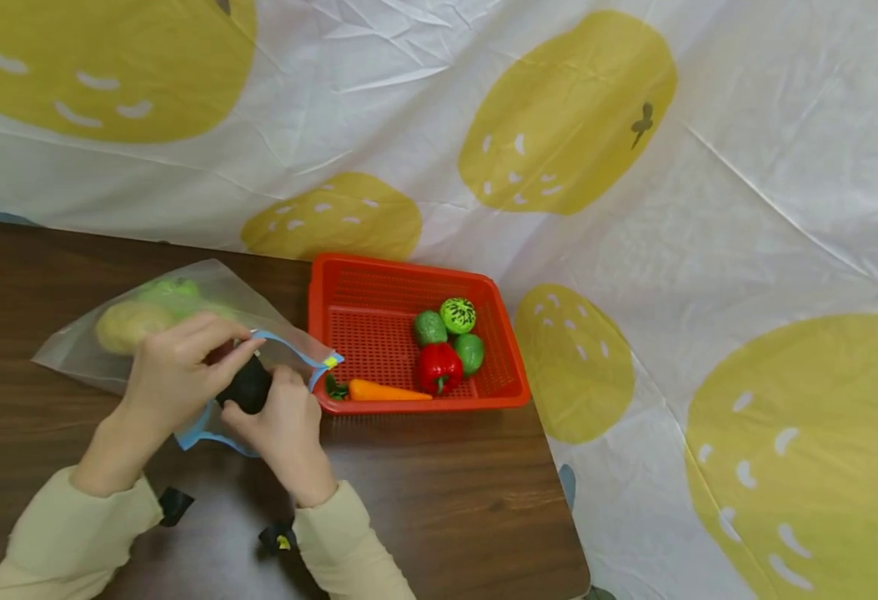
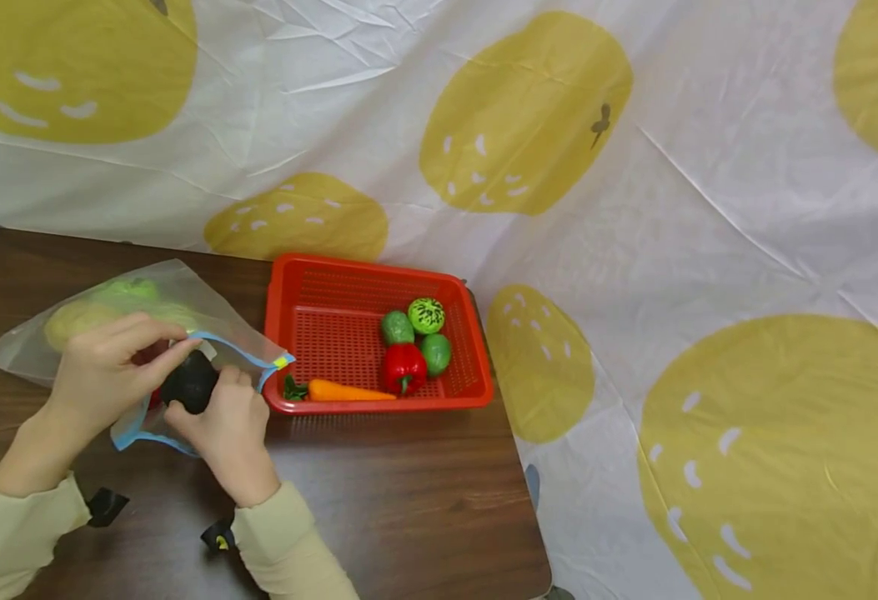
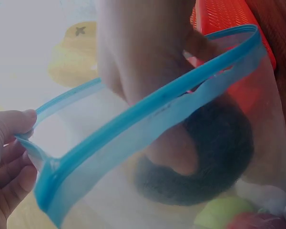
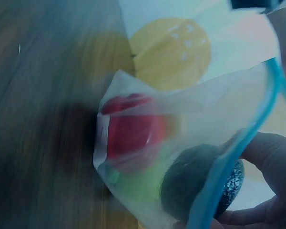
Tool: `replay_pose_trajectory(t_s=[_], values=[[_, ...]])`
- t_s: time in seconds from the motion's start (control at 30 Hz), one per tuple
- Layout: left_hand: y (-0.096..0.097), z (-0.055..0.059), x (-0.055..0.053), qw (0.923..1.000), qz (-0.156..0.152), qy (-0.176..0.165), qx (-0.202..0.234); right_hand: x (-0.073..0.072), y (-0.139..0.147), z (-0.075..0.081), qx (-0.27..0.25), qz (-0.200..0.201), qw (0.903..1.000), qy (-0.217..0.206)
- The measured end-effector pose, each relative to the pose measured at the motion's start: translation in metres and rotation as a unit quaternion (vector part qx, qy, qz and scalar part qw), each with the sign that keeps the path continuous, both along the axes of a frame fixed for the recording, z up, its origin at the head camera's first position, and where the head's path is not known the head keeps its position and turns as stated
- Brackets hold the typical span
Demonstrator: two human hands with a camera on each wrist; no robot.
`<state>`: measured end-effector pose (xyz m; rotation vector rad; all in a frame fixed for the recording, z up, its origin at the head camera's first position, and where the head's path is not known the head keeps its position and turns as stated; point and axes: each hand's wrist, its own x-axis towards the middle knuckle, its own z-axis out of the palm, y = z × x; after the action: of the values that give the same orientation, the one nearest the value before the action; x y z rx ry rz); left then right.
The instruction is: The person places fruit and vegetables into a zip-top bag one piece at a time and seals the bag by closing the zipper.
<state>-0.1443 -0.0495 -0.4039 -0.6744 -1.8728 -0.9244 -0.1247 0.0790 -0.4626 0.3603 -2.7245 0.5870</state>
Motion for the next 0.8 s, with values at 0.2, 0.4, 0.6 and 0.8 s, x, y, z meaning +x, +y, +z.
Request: replay_pose_trajectory(t_s=[0.2, 0.4, 0.6, 0.8], values=[[0.000, 0.000, -0.001, 1.0000, -0.003, 0.001, 0.005, -0.013, -0.012, -0.008, 0.144, -0.035, 0.9883, 0.036], [0.001, 0.001, -0.001, 1.0000, -0.005, 0.000, 0.007, -0.018, -0.018, -0.014, 0.256, -0.046, 0.9651, 0.028], [0.001, 0.001, 0.000, 0.9999, -0.001, 0.001, 0.010, -0.025, -0.022, -0.018, 0.296, -0.055, 0.9528, 0.041], [0.001, 0.001, -0.001, 0.9999, -0.003, 0.007, 0.014, -0.032, -0.022, -0.027, 0.284, -0.039, 0.9580, 0.017]])
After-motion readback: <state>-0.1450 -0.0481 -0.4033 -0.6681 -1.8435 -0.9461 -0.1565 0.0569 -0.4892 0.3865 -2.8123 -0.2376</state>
